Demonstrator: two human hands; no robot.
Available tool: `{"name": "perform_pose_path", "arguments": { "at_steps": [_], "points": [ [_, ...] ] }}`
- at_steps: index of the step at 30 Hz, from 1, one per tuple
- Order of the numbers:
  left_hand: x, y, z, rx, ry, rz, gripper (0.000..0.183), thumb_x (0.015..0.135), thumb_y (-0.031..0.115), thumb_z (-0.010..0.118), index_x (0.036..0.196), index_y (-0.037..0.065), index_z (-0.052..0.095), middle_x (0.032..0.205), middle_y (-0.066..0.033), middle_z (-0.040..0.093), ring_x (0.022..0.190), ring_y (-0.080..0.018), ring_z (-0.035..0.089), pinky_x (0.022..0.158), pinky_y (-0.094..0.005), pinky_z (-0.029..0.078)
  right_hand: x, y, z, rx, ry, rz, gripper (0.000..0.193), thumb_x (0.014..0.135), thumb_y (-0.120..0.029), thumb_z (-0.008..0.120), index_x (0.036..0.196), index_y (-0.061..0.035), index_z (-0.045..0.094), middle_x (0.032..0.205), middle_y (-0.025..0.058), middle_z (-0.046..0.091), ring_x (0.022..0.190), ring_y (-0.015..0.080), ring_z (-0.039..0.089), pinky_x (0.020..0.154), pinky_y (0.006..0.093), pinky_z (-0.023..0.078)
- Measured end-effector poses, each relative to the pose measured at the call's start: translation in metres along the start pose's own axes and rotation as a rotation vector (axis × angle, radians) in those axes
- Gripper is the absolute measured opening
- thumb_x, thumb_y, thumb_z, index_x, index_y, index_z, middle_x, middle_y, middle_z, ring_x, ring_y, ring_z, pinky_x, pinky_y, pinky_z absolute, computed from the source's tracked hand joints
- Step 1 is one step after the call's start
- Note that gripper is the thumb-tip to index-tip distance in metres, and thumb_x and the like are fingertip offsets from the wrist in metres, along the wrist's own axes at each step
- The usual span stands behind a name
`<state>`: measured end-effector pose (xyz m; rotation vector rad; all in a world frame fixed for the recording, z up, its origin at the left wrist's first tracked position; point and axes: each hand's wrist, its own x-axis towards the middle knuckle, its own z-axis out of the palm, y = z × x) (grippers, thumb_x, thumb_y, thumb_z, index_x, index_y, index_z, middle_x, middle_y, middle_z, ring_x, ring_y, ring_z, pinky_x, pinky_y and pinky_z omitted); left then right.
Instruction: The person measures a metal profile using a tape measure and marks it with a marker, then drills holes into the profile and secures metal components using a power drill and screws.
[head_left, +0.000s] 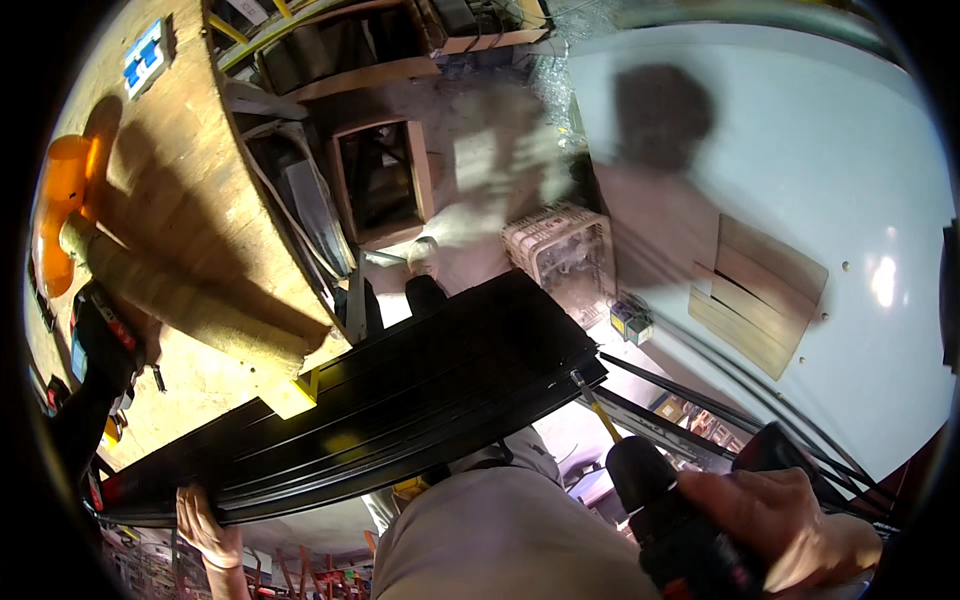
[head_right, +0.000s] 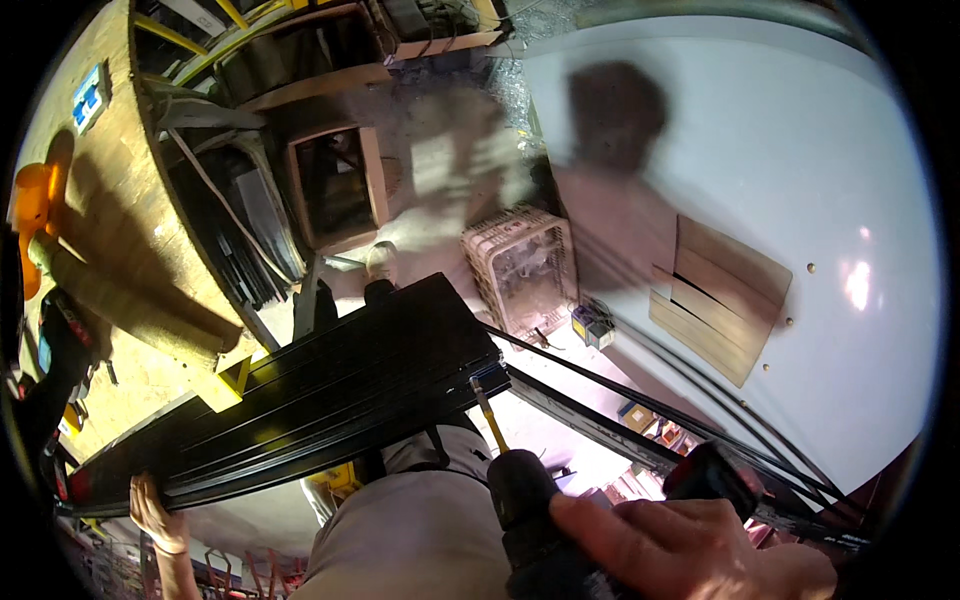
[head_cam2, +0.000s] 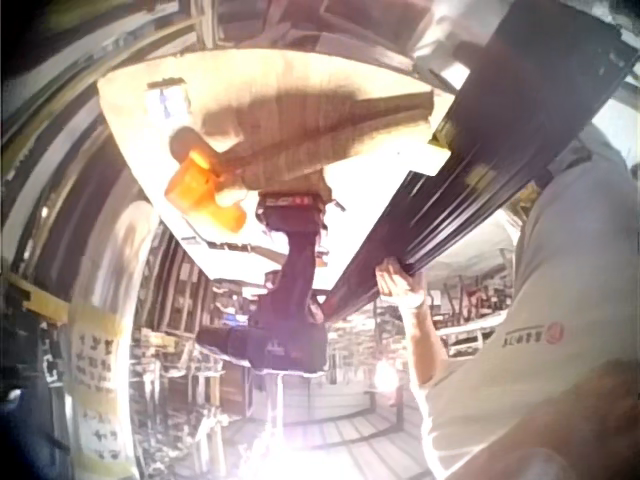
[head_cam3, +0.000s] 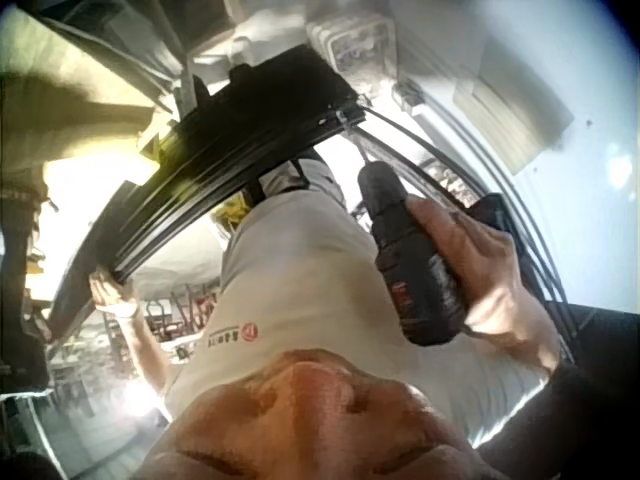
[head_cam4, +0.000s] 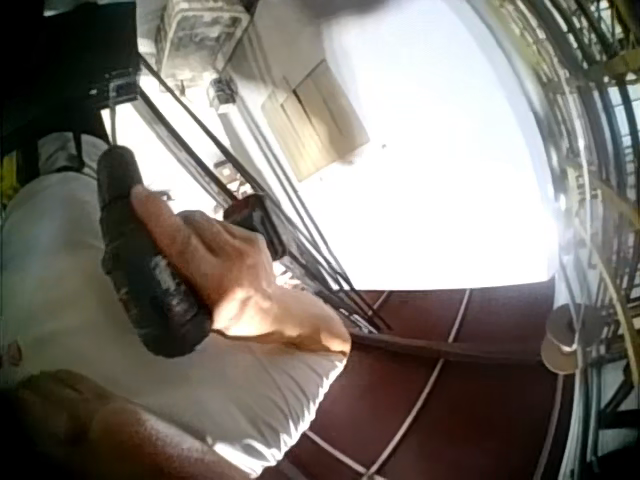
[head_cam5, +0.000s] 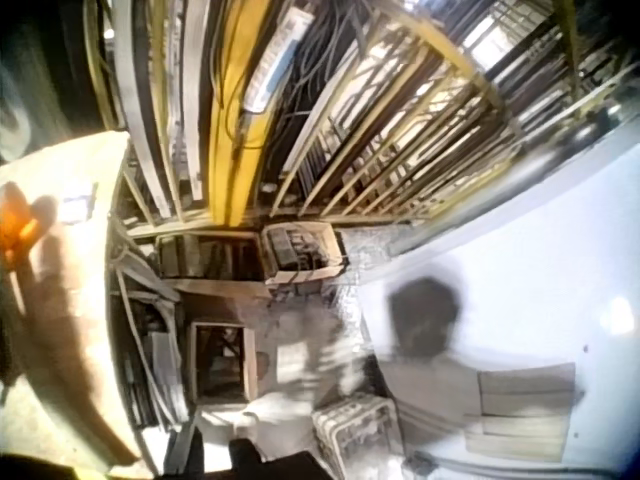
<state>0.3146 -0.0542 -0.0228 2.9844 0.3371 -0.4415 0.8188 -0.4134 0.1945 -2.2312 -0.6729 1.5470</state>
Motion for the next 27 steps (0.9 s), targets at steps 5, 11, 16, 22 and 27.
{"name": "perform_pose_path", "arguments": {
  "at_steps": [5,11,16,22,27],
  "points": [
    [0.015,0.000,-0.014,-0.012,0.054,0.056,0.048,0.094,0.031,0.066,0.121,-0.008,0.058,0.117,-0.0242,0.066,0.104,-0.0482,0.065,0.096,-0.0540,0.052,-0.010,0.011,0.005,-0.034,0.076,-0.058,0.066,0.079,-0.008,0.081,0.136,0.0066,0.051,0.096,0.0202,0.072,0.077,0.0306,0.073,0.063,0.0347,0.058],
    [-0.007,-0.001,-0.003,0.036,0.035,0.023,0.060,0.097,0.043,0.058,0.127,-0.009,0.054,0.120,-0.0268,0.063,0.109,-0.0502,0.061,0.099,-0.0569,0.048,-0.006,0.002,-0.009,-0.242,-0.128,-0.074,0.063,0.078,-0.011,0.082,0.132,0.0069,0.054,0.089,0.0174,0.073,0.071,0.0255,0.073,0.058,0.0344,0.057],
    [-0.005,-0.001,-0.005,-0.013,-0.002,0.019,0.073,0.099,0.056,0.047,0.131,-0.008,0.051,0.123,-0.0290,0.060,0.112,-0.0527,0.057,0.100,-0.0593,0.045,-0.006,0.009,0.004,-0.096,0.077,-0.065,0.056,0.078,-0.007,0.079,0.130,0.0014,0.059,0.082,0.0104,0.072,0.062,0.0226,0.068,0.054,0.0328,0.054],
    [0.000,-0.009,0.002,-0.033,-0.010,0.047,0.070,0.098,0.050,0.046,0.133,-0.010,0.050,0.126,-0.0300,0.057,0.115,-0.0520,0.055,0.102,-0.0588,0.043,-0.007,0.008,-0.003,-0.294,-0.069,-0.113,0.067,0.082,-0.027,0.082,0.132,0.0055,0.052,0.082,0.0167,0.072,0.066,0.0277,0.073,0.055,0.0342,0.059],
    [0.002,0.006,-0.001,0.015,-0.025,-0.028,0.065,0.093,0.044,0.048,0.127,-0.010,0.054,0.122,-0.0285,0.059,0.112,-0.0491,0.057,0.103,-0.0565,0.044,-0.020,0.012,-0.022,-0.251,-0.197,-0.041,0.058,0.092,-0.023,0.068,0.142,-0.0006,0.049,0.097,0.0161,0.073,0.082,0.0268,0.073,0.073,0.0359,0.059]
  ]
}}
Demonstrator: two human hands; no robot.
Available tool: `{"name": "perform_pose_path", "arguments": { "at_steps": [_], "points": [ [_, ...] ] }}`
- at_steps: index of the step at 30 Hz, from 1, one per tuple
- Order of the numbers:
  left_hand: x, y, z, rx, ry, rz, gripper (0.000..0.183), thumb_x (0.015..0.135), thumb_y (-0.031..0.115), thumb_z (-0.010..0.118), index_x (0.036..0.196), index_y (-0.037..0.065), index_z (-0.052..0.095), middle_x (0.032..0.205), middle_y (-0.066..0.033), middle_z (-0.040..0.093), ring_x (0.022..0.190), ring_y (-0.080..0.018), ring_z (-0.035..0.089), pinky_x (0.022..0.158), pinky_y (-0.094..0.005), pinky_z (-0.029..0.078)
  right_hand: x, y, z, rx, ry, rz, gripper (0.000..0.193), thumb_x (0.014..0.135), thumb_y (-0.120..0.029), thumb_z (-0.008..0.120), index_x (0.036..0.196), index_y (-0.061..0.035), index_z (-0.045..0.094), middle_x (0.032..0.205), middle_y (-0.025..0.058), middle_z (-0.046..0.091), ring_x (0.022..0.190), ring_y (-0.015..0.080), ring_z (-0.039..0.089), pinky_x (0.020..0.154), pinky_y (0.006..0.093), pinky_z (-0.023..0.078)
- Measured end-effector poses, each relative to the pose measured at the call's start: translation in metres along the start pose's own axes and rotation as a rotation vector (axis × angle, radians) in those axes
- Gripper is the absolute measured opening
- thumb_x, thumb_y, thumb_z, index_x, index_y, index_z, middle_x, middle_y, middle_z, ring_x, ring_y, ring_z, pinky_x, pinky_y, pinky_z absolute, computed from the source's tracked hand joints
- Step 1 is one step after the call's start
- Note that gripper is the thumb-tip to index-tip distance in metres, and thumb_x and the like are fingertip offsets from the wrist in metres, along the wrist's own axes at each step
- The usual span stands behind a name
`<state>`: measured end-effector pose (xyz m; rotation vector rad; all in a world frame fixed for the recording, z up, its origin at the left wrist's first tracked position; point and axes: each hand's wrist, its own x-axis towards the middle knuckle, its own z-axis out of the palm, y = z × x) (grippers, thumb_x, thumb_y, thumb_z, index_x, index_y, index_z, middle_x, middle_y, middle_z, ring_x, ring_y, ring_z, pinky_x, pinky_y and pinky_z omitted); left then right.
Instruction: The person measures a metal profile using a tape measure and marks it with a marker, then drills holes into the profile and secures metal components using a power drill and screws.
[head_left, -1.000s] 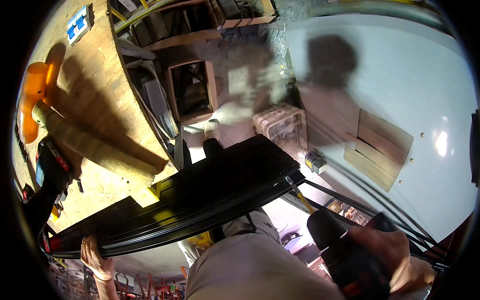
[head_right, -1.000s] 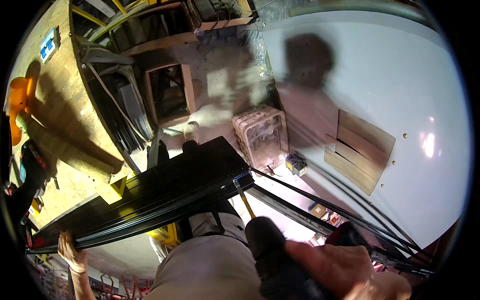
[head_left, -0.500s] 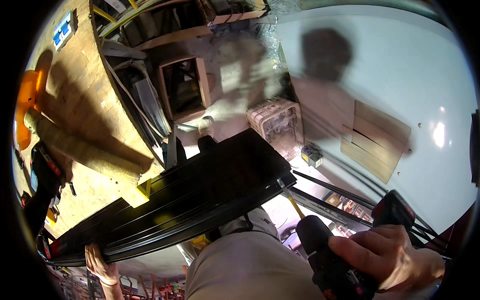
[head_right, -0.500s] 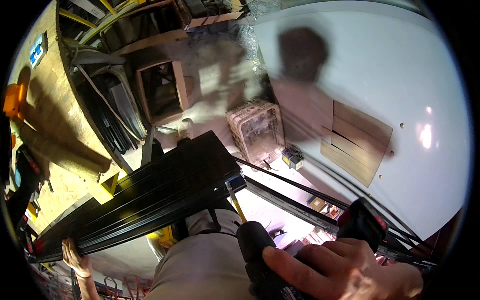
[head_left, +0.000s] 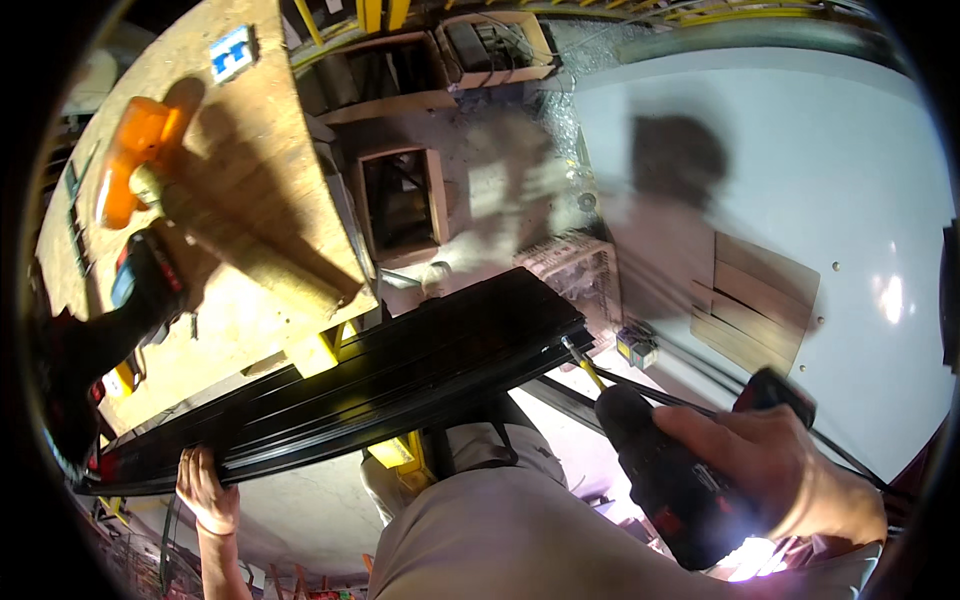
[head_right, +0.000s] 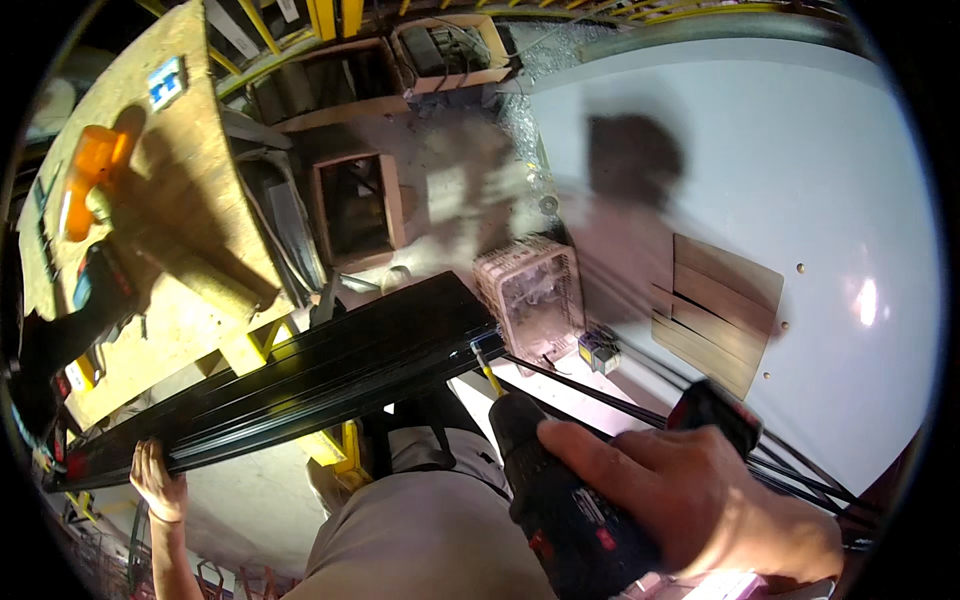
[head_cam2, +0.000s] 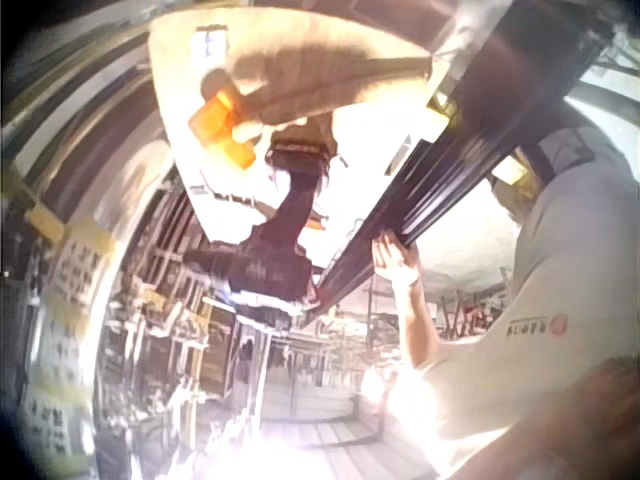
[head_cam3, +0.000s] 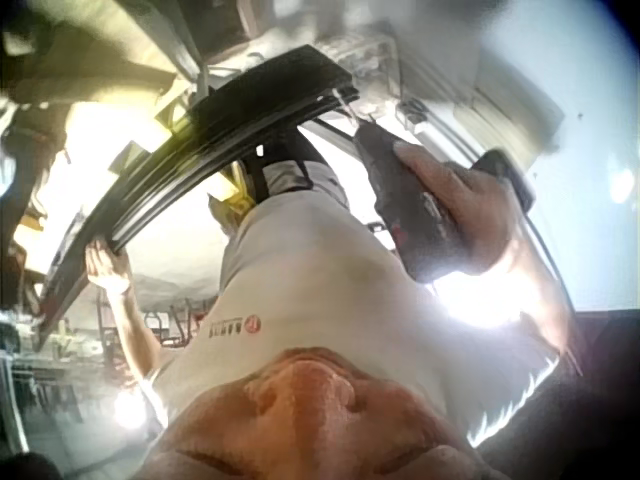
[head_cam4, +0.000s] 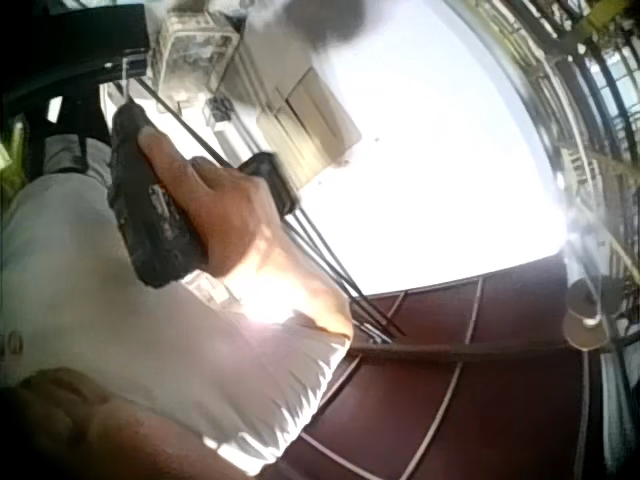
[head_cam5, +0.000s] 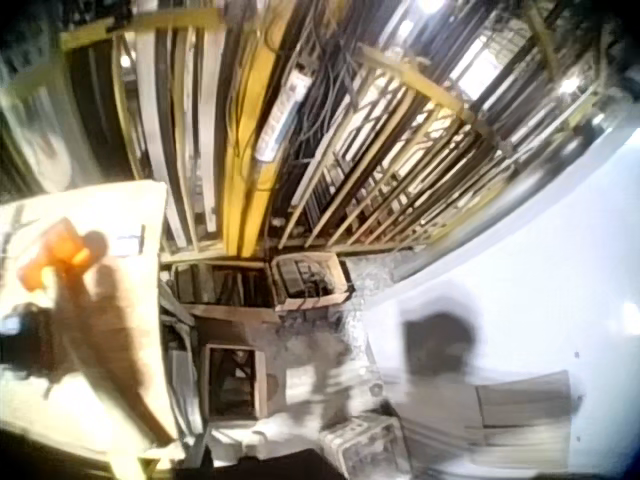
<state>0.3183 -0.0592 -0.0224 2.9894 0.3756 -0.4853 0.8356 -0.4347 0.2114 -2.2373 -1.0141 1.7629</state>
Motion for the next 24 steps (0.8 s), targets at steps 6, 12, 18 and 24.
{"name": "perform_pose_path", "arguments": {
  "at_steps": [6,12,18,24],
  "points": [
    [0.054,0.033,-0.017,-0.105,0.225,0.098,0.038,0.060,0.002,0.068,0.097,-0.001,0.061,0.086,-0.0156,0.064,0.074,-0.0339,0.064,0.065,-0.0441,0.057,0.001,-0.022,0.012,0.039,0.180,0.023,0.068,0.074,-0.011,0.080,0.137,-0.0112,0.053,0.098,0.0180,0.072,0.094,0.0402,0.069,0.080,0.0401,0.055],
    [0.063,0.030,-0.060,-0.136,0.269,0.133,0.039,0.062,0.021,0.079,0.090,0.004,0.057,0.080,-0.0106,0.058,0.078,-0.0307,0.064,0.070,-0.0406,0.055,-0.018,0.009,0.061,-0.174,0.658,-0.276,0.057,0.063,-0.006,0.070,0.120,-0.0033,0.063,0.089,0.0154,0.069,0.084,0.0257,0.070,0.077,0.0321,0.051],
    [0.049,0.018,-0.022,-0.180,0.363,0.125,0.033,0.067,0.024,0.076,0.083,0.007,0.053,0.078,-0.0108,0.057,0.079,-0.0318,0.063,0.071,-0.0422,0.055,-0.060,0.010,0.040,-0.200,0.275,0.050,0.050,0.080,-0.001,0.073,0.128,0.0042,0.059,0.092,0.0100,0.072,0.081,0.0210,0.068,0.073,0.0323,0.056],
    [0.048,0.024,-0.011,-0.305,0.218,0.090,0.045,0.069,0.034,0.081,0.096,0.005,0.059,0.091,-0.0146,0.066,0.091,-0.0368,0.066,0.079,-0.0472,0.055,-0.084,-0.095,0.109,0.256,0.448,-0.202,0.057,0.084,0.009,0.061,0.139,0.0071,0.048,0.136,0.0130,0.058,0.124,0.0211,0.054,0.107,0.0340,0.040]
  ]
}}
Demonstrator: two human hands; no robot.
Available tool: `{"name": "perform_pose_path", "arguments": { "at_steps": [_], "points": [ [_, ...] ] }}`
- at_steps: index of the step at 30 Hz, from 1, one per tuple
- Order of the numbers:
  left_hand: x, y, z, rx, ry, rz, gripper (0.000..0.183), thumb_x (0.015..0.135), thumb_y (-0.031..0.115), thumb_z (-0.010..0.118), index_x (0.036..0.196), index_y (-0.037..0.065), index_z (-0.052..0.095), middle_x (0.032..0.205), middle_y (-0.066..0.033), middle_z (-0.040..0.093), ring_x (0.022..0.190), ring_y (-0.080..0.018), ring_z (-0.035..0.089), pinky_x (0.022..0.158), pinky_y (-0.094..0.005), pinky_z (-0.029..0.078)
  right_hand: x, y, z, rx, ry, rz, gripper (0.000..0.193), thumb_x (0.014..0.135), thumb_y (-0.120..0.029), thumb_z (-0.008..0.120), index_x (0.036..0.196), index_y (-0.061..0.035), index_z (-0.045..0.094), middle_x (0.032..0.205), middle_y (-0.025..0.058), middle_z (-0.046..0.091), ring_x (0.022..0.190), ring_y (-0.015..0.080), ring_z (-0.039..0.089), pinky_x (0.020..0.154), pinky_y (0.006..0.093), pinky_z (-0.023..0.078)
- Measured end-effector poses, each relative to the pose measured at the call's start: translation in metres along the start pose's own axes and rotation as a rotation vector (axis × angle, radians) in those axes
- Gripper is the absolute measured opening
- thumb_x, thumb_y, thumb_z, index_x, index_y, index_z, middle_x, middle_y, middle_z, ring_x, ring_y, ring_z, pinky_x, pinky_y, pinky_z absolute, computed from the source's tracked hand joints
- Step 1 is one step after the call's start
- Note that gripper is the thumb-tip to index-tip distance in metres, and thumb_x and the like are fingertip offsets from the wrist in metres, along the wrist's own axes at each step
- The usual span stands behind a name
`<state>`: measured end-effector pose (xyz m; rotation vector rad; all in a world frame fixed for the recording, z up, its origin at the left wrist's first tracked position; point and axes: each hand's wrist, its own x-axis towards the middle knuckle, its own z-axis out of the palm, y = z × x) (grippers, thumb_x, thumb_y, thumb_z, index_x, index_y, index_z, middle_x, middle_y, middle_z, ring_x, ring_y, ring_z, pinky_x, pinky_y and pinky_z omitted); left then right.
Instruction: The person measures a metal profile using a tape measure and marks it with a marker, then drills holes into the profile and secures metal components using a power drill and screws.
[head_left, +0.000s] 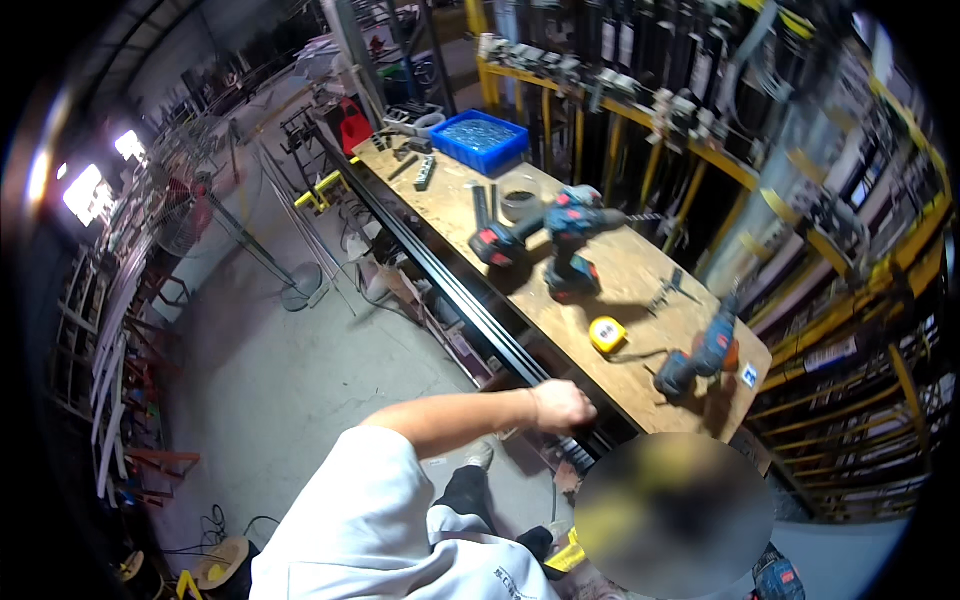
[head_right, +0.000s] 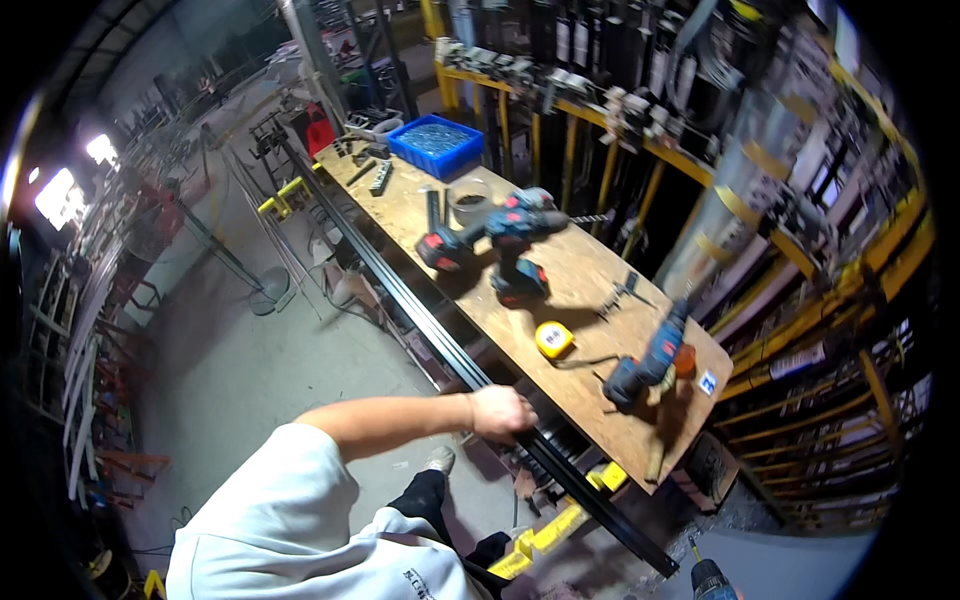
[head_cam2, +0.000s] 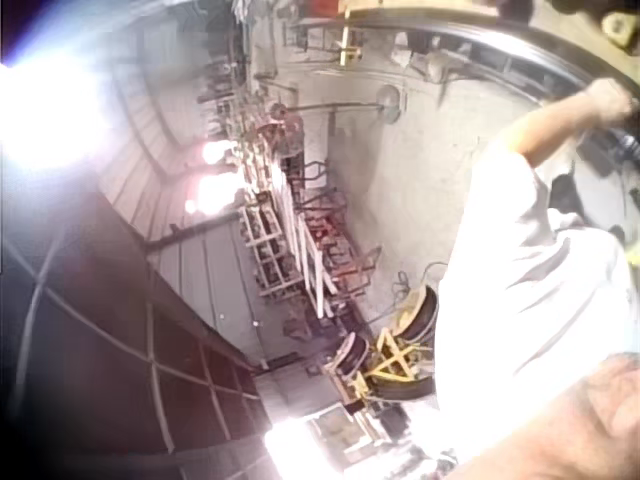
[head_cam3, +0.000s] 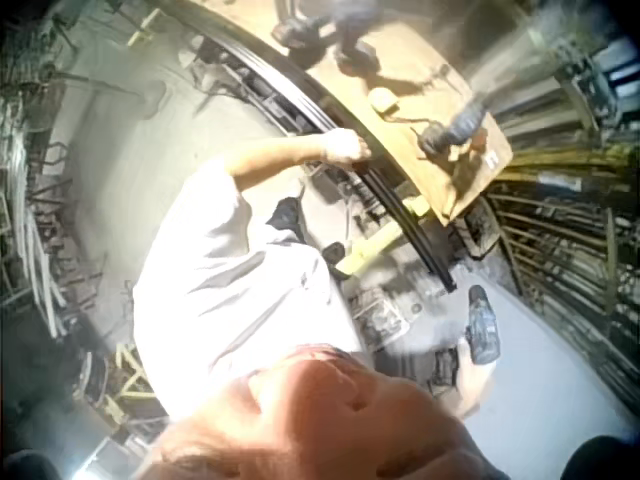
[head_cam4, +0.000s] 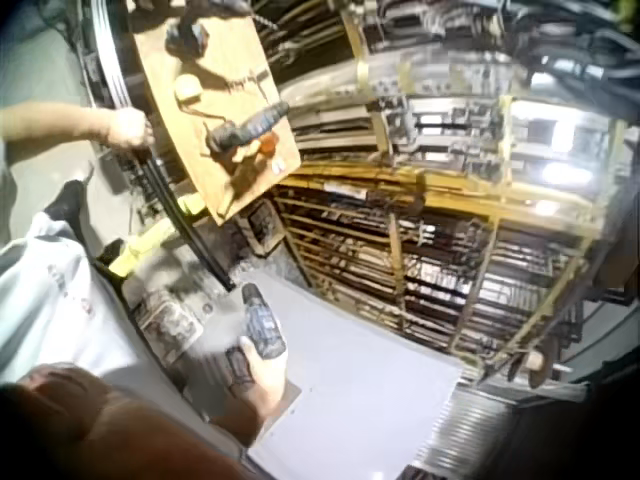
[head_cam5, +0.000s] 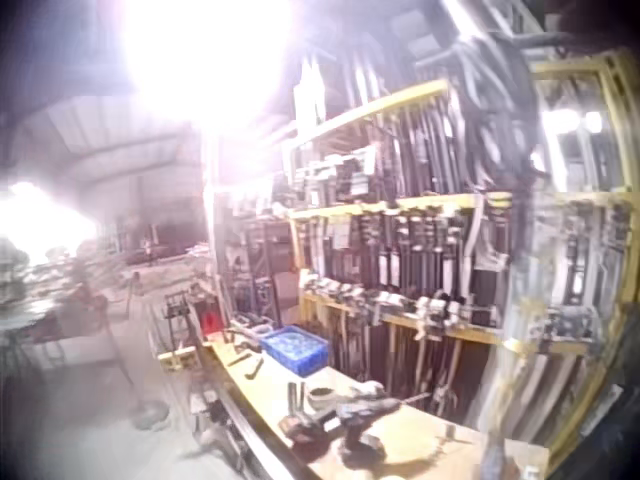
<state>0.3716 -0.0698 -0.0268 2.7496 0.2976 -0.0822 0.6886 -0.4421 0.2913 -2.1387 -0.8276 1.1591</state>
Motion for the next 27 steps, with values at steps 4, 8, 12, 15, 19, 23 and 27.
{"name": "perform_pose_path", "arguments": {
  "at_steps": [4,8,12,15,19,23,27],
  "points": [
    [-0.007,0.006,-0.007,-0.124,0.130,0.122,0.047,0.074,0.040,0.079,0.092,0.002,0.060,0.090,-0.0174,0.065,0.091,-0.0371,0.065,0.082,-0.0462,0.054,-0.011,-0.016,0.083,0.137,0.142,-0.193,0.055,0.085,0.000,0.065,0.138,0.0069,0.051,0.123,0.0108,0.065,0.112,0.0187,0.060,0.093,0.0316,0.048],
    [0.008,-0.007,-0.004,-0.112,0.388,0.297,0.019,0.068,0.020,0.071,0.077,0.004,0.063,0.078,-0.0160,0.065,0.084,-0.0357,0.066,0.076,-0.0426,0.056,0.001,-0.055,0.175,0.574,0.206,-0.312,0.066,0.075,-0.019,0.082,0.130,0.0028,0.054,0.111,0.0143,0.066,0.088,0.0249,0.066,0.076,0.0398,0.053],
    [-0.012,-0.033,-0.022,-0.108,0.210,0.163,0.021,0.077,0.022,0.065,0.087,0.004,0.062,0.087,-0.0162,0.066,0.088,-0.0357,0.067,0.080,-0.0450,0.055,0.047,-0.111,0.216,0.804,0.083,-0.588,0.103,0.073,-0.058,0.084,0.143,0.0025,0.039,0.121,0.0189,0.060,0.097,0.0318,0.064,0.082,0.0472,0.052],
    [-0.025,-0.050,-0.032,-0.113,0.160,0.135,0.027,0.081,0.028,0.070,0.087,0.003,0.064,0.088,-0.0170,0.066,0.088,-0.0365,0.066,0.081,-0.0446,0.054,0.084,-0.156,0.231,0.848,-0.026,-0.696,0.097,0.080,-0.058,0.076,0.146,0.0012,0.036,0.140,0.0208,0.046,0.112,0.0326,0.059,0.094,0.0470,0.049],
    [-0.039,-0.058,-0.041,-0.098,0.182,0.108,0.030,0.079,0.029,0.073,0.090,0.002,0.064,0.090,-0.0173,0.065,0.091,-0.0363,0.066,0.083,-0.0442,0.053,0.169,-0.190,0.253,0.971,-0.091,-0.813,0.088,0.079,-0.037,0.075,0.148,0.0010,0.034,0.137,0.0221,0.051,0.120,0.0348,0.059,0.106,0.0477,0.046],
    [-0.048,-0.056,-0.049,-0.106,0.184,0.159,0.035,0.074,0.026,0.077,0.093,0.000,0.063,0.092,-0.0166,0.065,0.093,-0.0362,0.064,0.086,-0.0433,0.052,0.281,-0.196,0.271,0.986,-0.008,-0.877,0.068,0.079,-0.020,0.066,0.140,-0.0016,0.043,0.127,0.0153,0.056,0.118,0.0295,0.058,0.102,0.0467,0.049],
    [-0.056,-0.064,-0.052,-0.094,0.175,0.176,0.038,0.070,0.021,0.078,0.097,0.000,0.061,0.094,-0.0164,0.063,0.094,-0.0360,0.062,0.086,-0.0434,0.051,0.376,-0.183,0.297,1.057,0.075,-0.865,0.064,0.077,-0.010,0.065,0.138,-0.0046,0.046,0.122,0.0077,0.054,0.113,0.0232,0.056,0.098,0.0437,0.050]
  ]
}}
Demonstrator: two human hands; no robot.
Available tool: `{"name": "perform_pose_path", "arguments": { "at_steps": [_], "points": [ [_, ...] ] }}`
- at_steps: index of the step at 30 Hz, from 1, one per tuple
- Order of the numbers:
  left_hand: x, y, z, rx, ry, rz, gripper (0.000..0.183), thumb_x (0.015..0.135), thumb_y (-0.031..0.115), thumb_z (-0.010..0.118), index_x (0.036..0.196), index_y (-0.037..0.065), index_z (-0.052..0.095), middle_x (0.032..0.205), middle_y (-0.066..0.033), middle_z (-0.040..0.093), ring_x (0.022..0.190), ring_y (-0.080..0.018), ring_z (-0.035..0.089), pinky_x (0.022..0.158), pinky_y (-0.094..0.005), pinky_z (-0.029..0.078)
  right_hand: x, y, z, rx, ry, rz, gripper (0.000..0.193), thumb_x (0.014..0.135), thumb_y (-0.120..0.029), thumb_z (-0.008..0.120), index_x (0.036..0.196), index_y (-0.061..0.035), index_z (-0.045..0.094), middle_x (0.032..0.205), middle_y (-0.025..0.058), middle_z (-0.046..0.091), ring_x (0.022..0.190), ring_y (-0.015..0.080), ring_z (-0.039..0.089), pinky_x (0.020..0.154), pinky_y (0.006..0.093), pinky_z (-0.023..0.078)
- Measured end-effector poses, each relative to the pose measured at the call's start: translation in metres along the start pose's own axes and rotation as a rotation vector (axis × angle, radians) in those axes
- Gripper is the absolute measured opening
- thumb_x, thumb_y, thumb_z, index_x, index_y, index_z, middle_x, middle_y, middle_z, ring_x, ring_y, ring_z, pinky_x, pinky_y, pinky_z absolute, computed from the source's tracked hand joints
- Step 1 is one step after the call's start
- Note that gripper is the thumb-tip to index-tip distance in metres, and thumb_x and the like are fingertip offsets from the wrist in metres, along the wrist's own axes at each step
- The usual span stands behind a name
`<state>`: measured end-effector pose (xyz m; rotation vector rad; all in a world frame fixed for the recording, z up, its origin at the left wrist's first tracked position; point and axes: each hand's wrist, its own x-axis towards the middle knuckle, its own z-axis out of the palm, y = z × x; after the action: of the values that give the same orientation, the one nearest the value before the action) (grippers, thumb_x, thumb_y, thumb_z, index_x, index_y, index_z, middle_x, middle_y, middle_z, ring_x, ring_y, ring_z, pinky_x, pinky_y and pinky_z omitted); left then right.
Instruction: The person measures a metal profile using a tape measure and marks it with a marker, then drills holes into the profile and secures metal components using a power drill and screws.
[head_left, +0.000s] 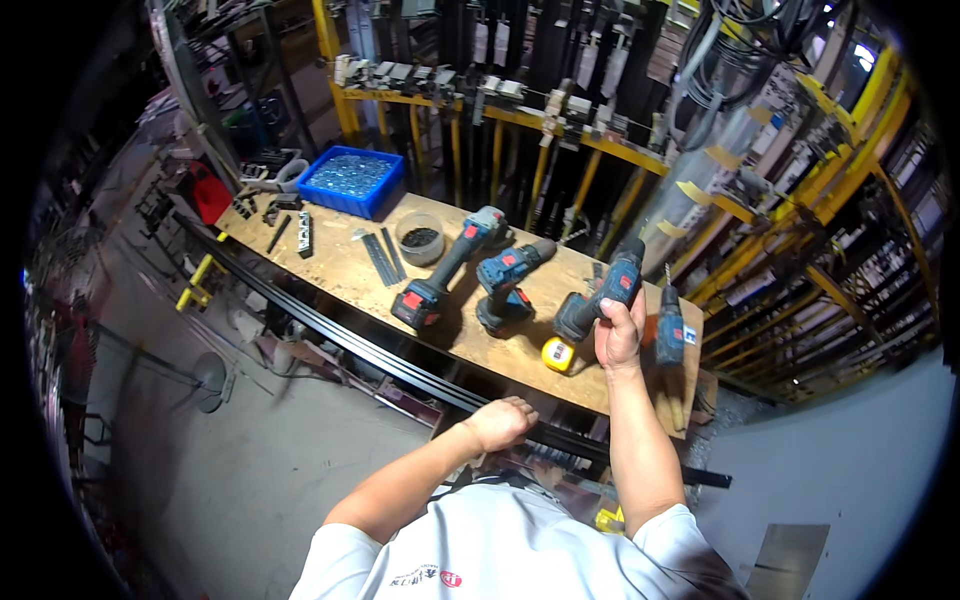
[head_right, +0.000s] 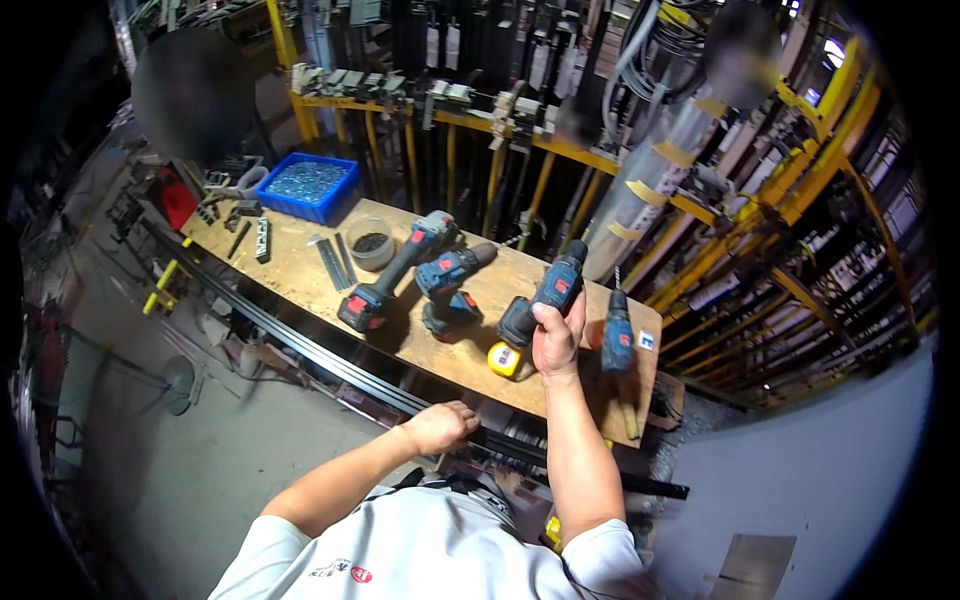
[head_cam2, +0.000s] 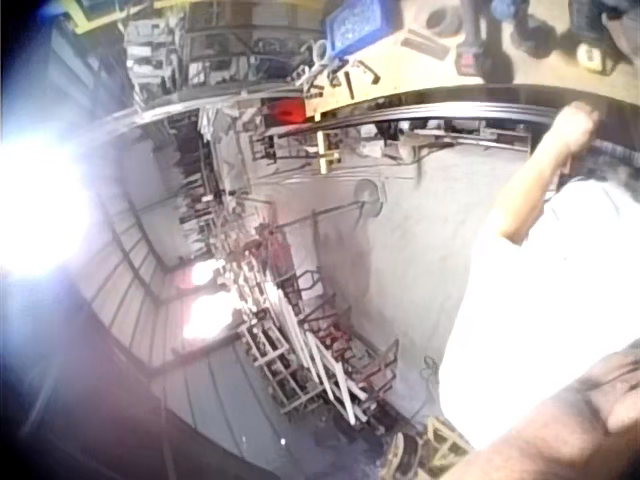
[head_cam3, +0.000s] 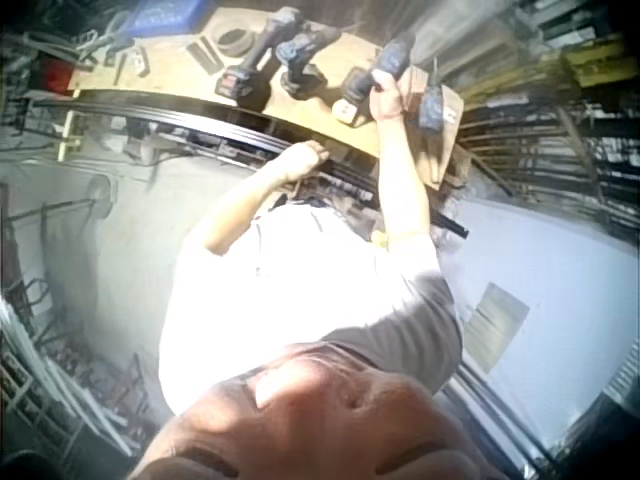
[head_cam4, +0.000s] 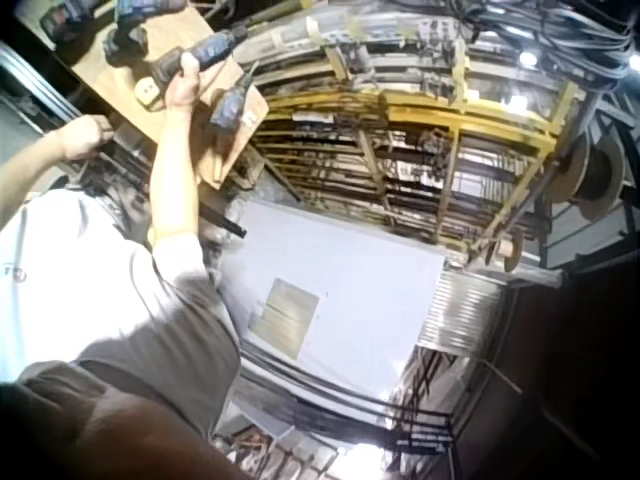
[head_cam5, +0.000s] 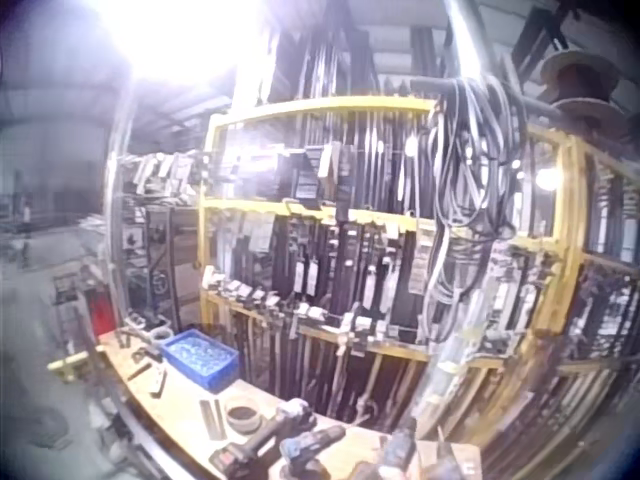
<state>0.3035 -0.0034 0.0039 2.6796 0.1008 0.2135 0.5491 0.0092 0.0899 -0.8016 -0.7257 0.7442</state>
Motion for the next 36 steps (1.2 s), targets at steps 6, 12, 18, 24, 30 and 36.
{"name": "perform_pose_path", "arguments": {
  "at_steps": [6,12,18,24,30,36],
  "points": [
    [-0.001,-0.003,0.012,-0.115,0.047,-0.014,0.035,0.071,0.018,0.074,0.097,-0.003,0.062,0.097,-0.0181,0.062,0.096,-0.0367,0.060,0.087,-0.0439,0.050,0.017,0.041,-0.005,0.055,0.045,0.010,0.059,0.075,-0.003,0.063,0.133,-0.0008,0.049,0.116,0.0083,0.056,0.108,0.0201,0.055,0.101,0.0330,0.042],
    [0.001,0.002,0.010,-0.096,-0.011,-0.053,0.040,0.072,0.018,0.072,0.103,-0.004,0.062,0.097,-0.0181,0.063,0.097,-0.0363,0.061,0.088,-0.0437,0.050,0.016,0.052,0.000,0.049,0.008,0.058,0.071,0.075,0.000,0.064,0.142,-0.0028,0.042,0.118,0.0039,0.053,0.104,0.0158,0.053,0.096,0.0289,0.043],
    [0.002,0.006,-0.040,-0.111,0.221,0.109,0.028,0.080,0.019,0.075,0.091,-0.001,0.059,0.084,-0.0145,0.058,0.083,-0.0328,0.059,0.079,-0.0437,0.050,0.016,0.064,-0.010,-0.102,-0.038,0.048,0.079,0.083,-0.006,0.065,0.153,-0.0014,0.030,0.139,0.0082,0.046,0.122,0.0191,0.047,0.108,0.0325,0.035],
    [-0.057,-0.080,-0.148,-0.139,0.714,-0.187,0.014,0.085,0.007,0.072,0.076,0.004,0.061,0.070,-0.0120,0.057,0.064,-0.0324,0.060,0.056,-0.0413,0.049,-0.001,0.088,-0.016,-0.175,-0.032,-0.024,0.083,0.086,-0.011,0.070,0.156,-0.0016,0.025,0.147,0.0115,0.041,0.131,0.0244,0.045,0.113,0.0390,0.034],
    [-0.115,-0.299,-0.242,-0.307,0.922,-0.897,0.026,0.086,0.023,0.069,0.094,-0.002,0.075,0.075,-0.0199,0.071,0.069,-0.0261,0.068,0.068,-0.0415,0.054,0.008,0.122,-0.007,-0.741,0.205,-0.134,0.058,0.085,0.003,0.066,0.139,0.0010,0.046,0.130,0.0122,0.057,0.113,0.0220,0.059,0.099,0.0359,0.048],
    [-0.112,-0.513,-0.279,0.295,0.512,-0.994,0.020,0.088,0.023,0.061,0.092,0.004,0.067,0.091,-0.0218,0.067,0.086,-0.0387,0.065,0.073,-0.0508,0.052,0.013,0.068,0.043,-0.767,0.662,-0.218,0.036,0.083,0.003,0.074,0.116,-0.0007,0.060,0.100,0.0040,0.067,0.087,0.0162,0.065,0.084,0.0325,0.053]
  ]
}}
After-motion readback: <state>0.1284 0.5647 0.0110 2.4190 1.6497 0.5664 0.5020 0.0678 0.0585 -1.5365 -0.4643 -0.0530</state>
